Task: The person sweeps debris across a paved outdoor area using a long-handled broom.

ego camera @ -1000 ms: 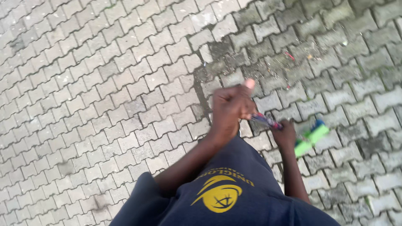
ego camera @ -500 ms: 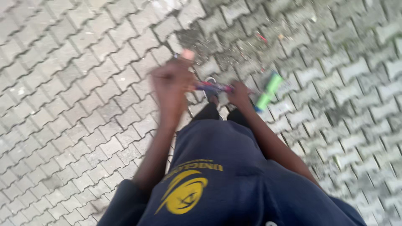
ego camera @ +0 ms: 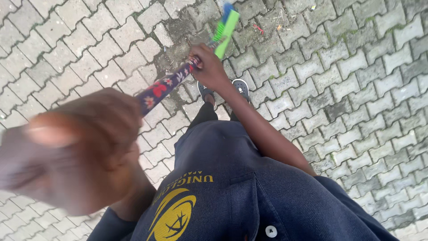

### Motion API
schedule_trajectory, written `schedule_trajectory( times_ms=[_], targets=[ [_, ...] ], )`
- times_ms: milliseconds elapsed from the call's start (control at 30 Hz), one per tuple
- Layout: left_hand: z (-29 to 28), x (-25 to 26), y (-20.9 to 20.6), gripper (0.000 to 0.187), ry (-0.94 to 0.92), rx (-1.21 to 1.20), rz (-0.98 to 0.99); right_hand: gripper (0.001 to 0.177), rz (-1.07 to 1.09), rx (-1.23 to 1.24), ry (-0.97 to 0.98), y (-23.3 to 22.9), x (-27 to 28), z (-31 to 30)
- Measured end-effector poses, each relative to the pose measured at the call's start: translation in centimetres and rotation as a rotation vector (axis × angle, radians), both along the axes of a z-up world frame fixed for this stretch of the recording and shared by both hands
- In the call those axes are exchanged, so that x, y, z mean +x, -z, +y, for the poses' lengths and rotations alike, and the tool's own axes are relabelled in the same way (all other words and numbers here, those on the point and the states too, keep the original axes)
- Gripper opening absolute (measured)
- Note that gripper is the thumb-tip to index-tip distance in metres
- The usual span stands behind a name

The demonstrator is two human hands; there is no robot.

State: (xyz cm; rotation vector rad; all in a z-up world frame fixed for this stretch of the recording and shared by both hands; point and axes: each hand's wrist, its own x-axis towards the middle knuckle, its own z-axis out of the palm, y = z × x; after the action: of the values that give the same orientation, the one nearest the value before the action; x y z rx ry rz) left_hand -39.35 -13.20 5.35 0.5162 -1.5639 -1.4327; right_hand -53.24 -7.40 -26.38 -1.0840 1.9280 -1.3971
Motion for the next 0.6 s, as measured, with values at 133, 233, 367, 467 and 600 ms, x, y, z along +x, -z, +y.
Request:
schedule_trajectory(
  times_ms=[133,233,367,467,600],
  targets=[
    [-0.7,0.2,2.4,0.051,-0.029,0.081,0.175,0.029,0.146,0.226,-0.061,1.1,-1.3,6.2],
    [0.6,-1.1,7.3,0.05,0.037,0.218,0.201,0.027,0.132,0.437,-0.016,5.2,-2.3,12.9],
    [4.6,-3.0,13.9,0.056,-0.016,0.577,0.008,0.043,0.186,0.633,-0.002,12.0,-3.6,20.6],
    [6.3,-3.5,16.2,0.055,-0.023,0.659,-0.093,0.045,0.194,0.721,-0.079,16.0,-4.7,23.0],
    [4.5,-2.8,15.1,0.047,-0.03,0.492,-0.059,0.025,0.326,0.454,-0.178,18.1,-5.5,18.9]
  ],
)
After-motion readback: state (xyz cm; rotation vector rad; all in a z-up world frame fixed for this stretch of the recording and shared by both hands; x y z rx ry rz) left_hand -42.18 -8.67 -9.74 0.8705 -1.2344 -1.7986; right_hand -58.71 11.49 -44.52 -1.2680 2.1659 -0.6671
